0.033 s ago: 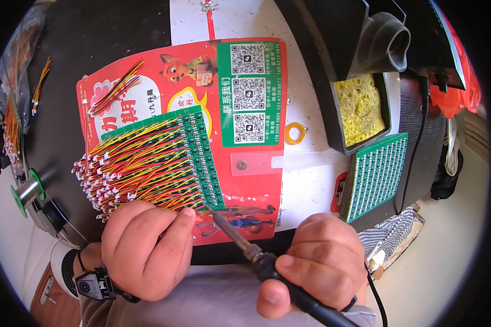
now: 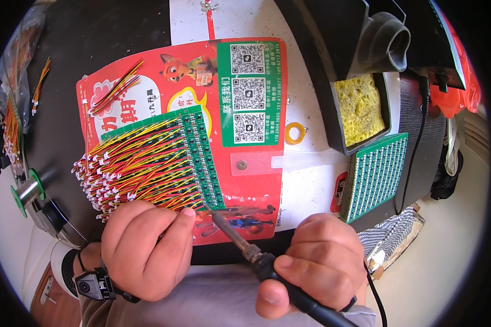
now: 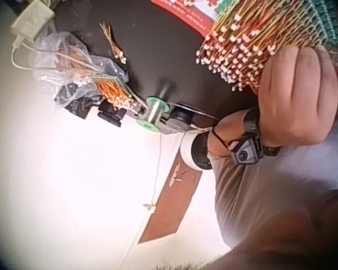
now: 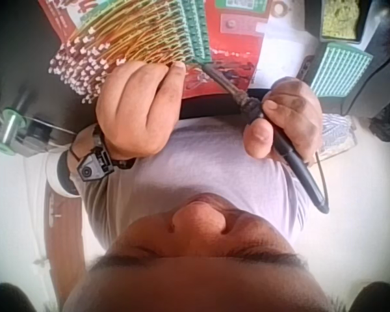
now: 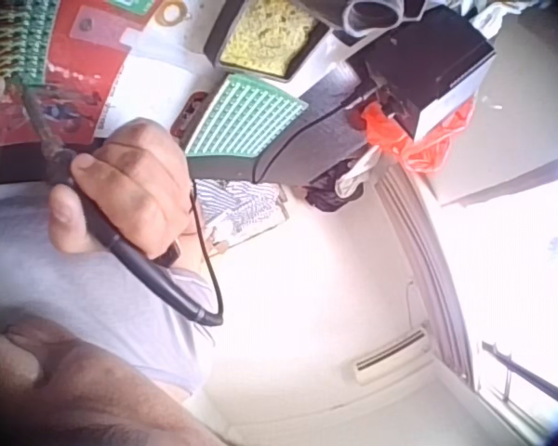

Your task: Soldering multiple colored wires onto a green printed circuit board at a workstation.

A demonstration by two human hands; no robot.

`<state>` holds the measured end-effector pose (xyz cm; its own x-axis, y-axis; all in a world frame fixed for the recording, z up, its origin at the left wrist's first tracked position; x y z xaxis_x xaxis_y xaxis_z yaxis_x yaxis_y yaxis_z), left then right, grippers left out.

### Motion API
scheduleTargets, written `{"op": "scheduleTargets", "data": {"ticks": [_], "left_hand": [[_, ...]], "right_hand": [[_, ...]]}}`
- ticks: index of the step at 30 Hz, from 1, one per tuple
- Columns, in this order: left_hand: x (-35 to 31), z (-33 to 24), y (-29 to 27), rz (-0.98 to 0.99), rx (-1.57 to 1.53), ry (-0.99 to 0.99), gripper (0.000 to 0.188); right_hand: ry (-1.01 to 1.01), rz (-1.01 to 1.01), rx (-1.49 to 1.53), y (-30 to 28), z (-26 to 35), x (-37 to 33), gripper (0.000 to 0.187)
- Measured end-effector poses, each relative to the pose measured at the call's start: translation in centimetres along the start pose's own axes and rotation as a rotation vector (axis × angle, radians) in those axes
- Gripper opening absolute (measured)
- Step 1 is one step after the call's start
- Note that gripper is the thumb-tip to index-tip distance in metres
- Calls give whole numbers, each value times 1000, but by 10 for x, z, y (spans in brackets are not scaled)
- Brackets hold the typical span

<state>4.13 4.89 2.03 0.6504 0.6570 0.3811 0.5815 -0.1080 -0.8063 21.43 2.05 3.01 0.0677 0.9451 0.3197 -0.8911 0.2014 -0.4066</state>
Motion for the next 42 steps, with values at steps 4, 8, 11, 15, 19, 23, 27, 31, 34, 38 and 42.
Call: {"op": "scheduleTargets", "data": {"ticks": [4,8,11,15,19,23,27,31,34,38,42], "left_hand": [[-4,0,1,1,76,30,20],[-1,0,-1,0,-1,14,20],[-1,0,1,15,5,17,20],[-3,0,1,12,52,10,19],[-3,0,3,18,104,12,19],[-4,0,3,21,109,8,19],[-4,0,3,10,103,15,19],[1,0,2,19,15,-6,19],[1,1,2,20,16,-7,20],[-1,0,1,18,22,-5,20],[-3,1,0,21,80,6,20]], "right_hand": [[-7,5,8,1,0,-1,30],[-11,-5,-8,0,1,-1,29],[10,-4,-8,1,-1,-1,29],[0,-2,-7,1,0,-1,29],[-18,-89,-3,2,0,-3,29],[-10,14,0,2,0,0,28],[-19,-10,10,-3,2,-3,27],[-46,-131,37,-5,-1,-6,26],[-27,-137,40,-3,-1,-6,26],[-56,-146,58,-4,-2,-8,26],[-69,-157,62,-10,2,-8,31]]}}
Point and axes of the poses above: each hand's wrist, its own x-axis towards the middle knuckle, its own y-axis out of the palm, z = x × y, the point moved 7 cm from there along x, towards the middle knuckle, and after that the axes turned 9 degrees about y, right-handed, at the moved point
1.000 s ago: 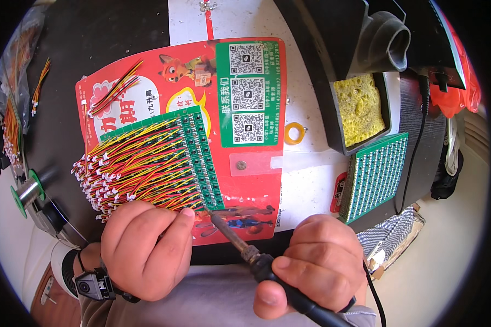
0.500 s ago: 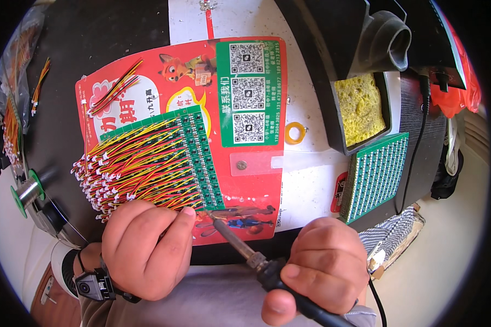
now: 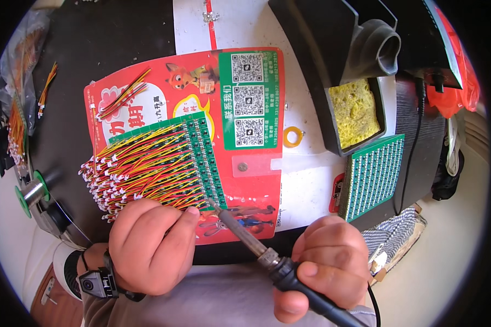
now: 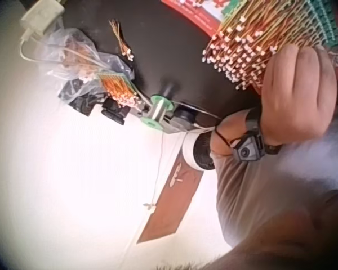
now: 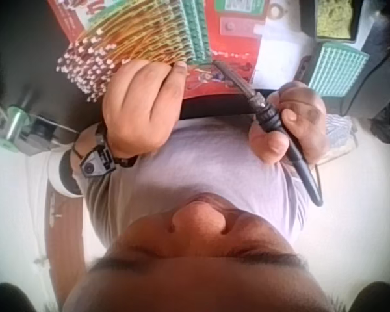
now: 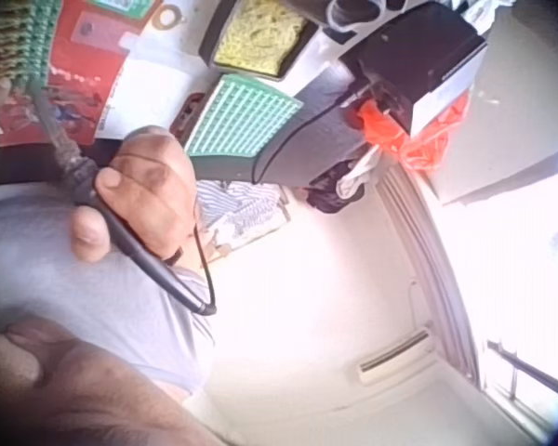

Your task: Soldering multiple colored wires onto a green printed circuit board at a workstation.

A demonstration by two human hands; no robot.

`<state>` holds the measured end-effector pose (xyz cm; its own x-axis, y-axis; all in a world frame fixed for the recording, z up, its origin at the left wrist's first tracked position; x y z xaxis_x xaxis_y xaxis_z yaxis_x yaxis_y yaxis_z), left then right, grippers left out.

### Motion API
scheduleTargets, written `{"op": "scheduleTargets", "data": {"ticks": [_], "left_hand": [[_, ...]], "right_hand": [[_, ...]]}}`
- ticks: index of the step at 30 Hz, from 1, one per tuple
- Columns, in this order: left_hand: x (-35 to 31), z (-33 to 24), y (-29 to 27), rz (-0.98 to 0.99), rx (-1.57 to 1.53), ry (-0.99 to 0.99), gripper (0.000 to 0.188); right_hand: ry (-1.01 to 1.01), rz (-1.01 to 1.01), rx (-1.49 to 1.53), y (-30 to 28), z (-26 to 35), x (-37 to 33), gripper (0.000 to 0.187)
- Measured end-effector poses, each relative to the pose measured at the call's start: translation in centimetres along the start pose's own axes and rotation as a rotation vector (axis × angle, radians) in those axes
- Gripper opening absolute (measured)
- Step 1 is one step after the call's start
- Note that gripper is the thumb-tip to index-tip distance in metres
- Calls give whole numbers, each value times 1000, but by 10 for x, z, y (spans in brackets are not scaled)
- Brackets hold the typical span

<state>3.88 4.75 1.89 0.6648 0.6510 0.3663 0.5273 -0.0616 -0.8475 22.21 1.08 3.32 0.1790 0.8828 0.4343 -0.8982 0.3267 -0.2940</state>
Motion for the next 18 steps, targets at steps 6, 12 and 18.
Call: {"op": "scheduleTargets", "data": {"ticks": [6,12,18], "left_hand": [[7,6,-10,-12,-93,44,28],[4,13,-11,50,-89,48,32],[10,17,-13,114,-41,9,33]], "right_hand": [[43,-34,-47,-4,-2,-1,41],[69,48,-79,-6,0,3,42],[47,81,-50,-2,-2,6,38]]}}
Point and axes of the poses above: each hand's wrist, its own x-axis towards the middle knuckle, its own y-axis out of the palm, z = x × y, the point moved 7 cm from there along x, towards the middle knuckle, and after that the axes turned 9 degrees about y, right-handed, at the moved point
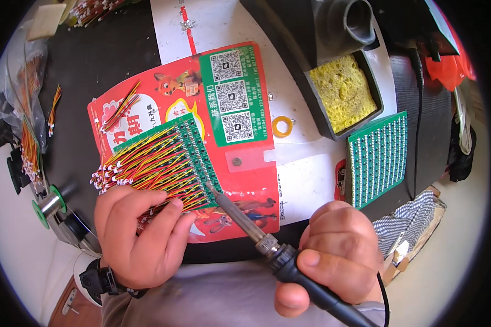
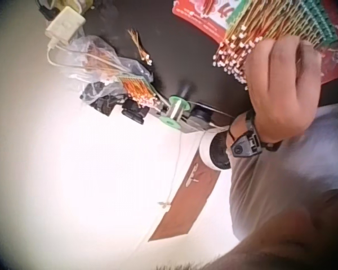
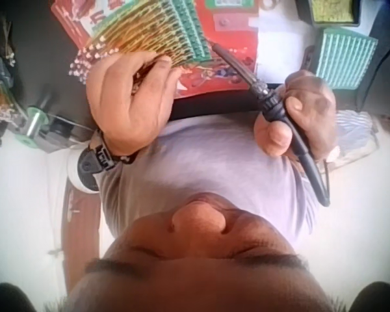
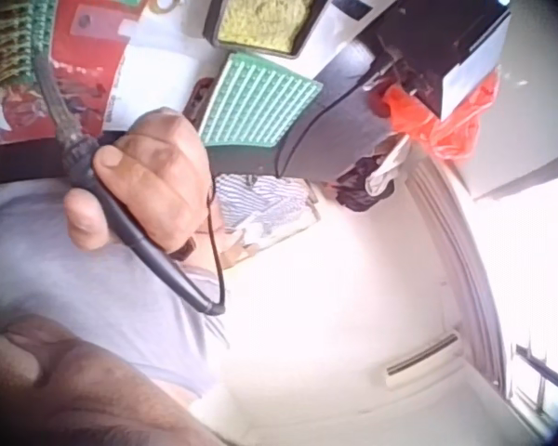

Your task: Soldering multiple colored wires onto a green printed circuit board at a workstation.

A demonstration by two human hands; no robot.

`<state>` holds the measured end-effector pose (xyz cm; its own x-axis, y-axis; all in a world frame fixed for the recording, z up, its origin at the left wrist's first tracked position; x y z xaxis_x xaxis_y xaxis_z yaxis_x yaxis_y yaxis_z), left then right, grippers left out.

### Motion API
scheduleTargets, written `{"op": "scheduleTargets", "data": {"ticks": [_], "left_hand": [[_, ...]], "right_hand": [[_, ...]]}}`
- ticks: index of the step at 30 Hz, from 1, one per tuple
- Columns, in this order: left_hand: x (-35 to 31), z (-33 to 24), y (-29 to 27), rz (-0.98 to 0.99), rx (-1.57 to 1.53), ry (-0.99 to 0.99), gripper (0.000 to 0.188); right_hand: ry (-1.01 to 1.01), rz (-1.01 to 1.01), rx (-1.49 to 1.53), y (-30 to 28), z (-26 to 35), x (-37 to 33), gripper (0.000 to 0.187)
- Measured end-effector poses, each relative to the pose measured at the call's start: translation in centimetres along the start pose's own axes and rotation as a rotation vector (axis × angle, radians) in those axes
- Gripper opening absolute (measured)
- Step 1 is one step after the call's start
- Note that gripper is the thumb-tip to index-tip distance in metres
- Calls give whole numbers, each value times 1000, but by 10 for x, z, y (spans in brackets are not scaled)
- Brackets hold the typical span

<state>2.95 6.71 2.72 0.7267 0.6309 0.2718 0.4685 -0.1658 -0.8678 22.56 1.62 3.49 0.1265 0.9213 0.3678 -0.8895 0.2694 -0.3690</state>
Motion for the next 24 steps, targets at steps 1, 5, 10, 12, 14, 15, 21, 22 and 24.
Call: {"op": "scheduleTargets", "data": {"ticks": [1,5,10,12,14,15,21,22,24], "left_hand": [[2,2,-1,16,15,-31,34],[11,5,-4,81,94,-55,32],[6,9,0,96,13,-66,35],[6,8,0,95,26,-54,35],[6,5,-1,89,39,-47,35],[6,4,-1,96,17,-59,34],[5,0,-5,79,-59,-41,34],[8,3,-17,27,-45,-73,33],[8,18,-34,-95,52,-94,28]], "right_hand": [[-36,-22,-2,1,1,0,36],[-58,-52,-13,-4,3,2,37],[-34,2,63,-9,0,0,40],[-41,9,65,-11,-1,0,39],[-50,21,66,-11,0,1,38],[-63,18,67,-10,0,1,37],[-95,9,51,-9,2,0,34],[-83,-6,41,-9,3,0,34],[-63,-16,26,-9,-1,-4,34]]}}
Point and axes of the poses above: each hand's wrist, its own x-axis towards the middle knuckle, its own y-axis out of the palm, z = x × y, the point moved 7 cm from there along x, towards the middle knuckle, and after that the axes turned 9 degrees about y, right-handed, at the moved point
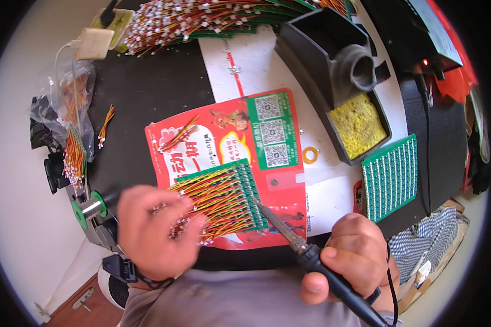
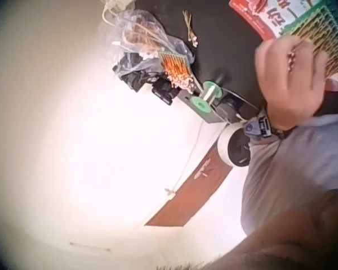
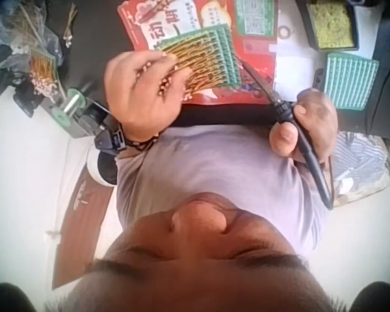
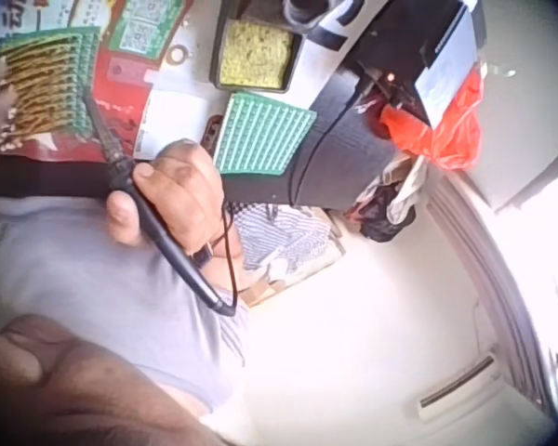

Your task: Soldering multiple colored wires onto a green printed circuit board at a workstation.

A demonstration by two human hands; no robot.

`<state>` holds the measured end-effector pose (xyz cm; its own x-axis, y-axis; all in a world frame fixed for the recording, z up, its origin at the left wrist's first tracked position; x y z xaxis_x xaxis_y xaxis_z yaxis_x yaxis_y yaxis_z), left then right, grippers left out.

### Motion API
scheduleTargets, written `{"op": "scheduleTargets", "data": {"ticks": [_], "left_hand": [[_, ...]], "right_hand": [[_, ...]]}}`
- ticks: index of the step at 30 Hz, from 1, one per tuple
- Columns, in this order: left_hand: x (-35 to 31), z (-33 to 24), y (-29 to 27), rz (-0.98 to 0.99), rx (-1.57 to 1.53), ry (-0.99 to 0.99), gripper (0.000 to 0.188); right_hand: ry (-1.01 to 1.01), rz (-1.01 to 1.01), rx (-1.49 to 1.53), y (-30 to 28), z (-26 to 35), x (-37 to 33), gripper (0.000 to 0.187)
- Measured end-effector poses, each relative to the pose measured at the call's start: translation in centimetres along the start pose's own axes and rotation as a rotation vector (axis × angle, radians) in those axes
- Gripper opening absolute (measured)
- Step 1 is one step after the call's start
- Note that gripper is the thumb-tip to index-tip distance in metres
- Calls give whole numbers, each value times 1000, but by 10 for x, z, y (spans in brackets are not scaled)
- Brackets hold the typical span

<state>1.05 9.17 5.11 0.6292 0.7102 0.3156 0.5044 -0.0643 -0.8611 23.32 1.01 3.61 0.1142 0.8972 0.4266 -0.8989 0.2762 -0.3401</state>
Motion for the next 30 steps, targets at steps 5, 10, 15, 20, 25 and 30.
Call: {"op": "scheduleTargets", "data": {"ticks": [5,10,15,20,25,30], "left_hand": [[-18,58,-15,-108,108,-426,18],[-20,70,4,-10,-136,-576,17],[-24,78,8,-42,-287,-700,20],[-26,78,-21,-353,-521,-561,15],[-20,61,-14,-401,-759,-462,20],[-11,45,-16,-319,-423,-249,26]], "right_hand": [[-4,-14,-7,0,-2,-5,34],[-6,8,-20,3,0,-1,33],[-45,-57,-34,1,1,-2,31],[-29,-65,-4,-1,1,-3,30],[-23,-62,-14,-3,2,-5,30],[58,28,-42,-1,0,-6,33]]}}
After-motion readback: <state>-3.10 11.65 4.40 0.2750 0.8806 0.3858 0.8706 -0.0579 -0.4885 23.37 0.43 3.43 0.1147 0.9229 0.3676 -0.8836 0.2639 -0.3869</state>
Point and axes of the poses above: each hand's wrist, its own x-axis towards the middle knuckle, its own y-axis out of the palm, z = x × y, the point moved 7 cm from there along x, towards the middle knuckle, and after that the axes turned 9 degrees about y, right-handed, at the moved point
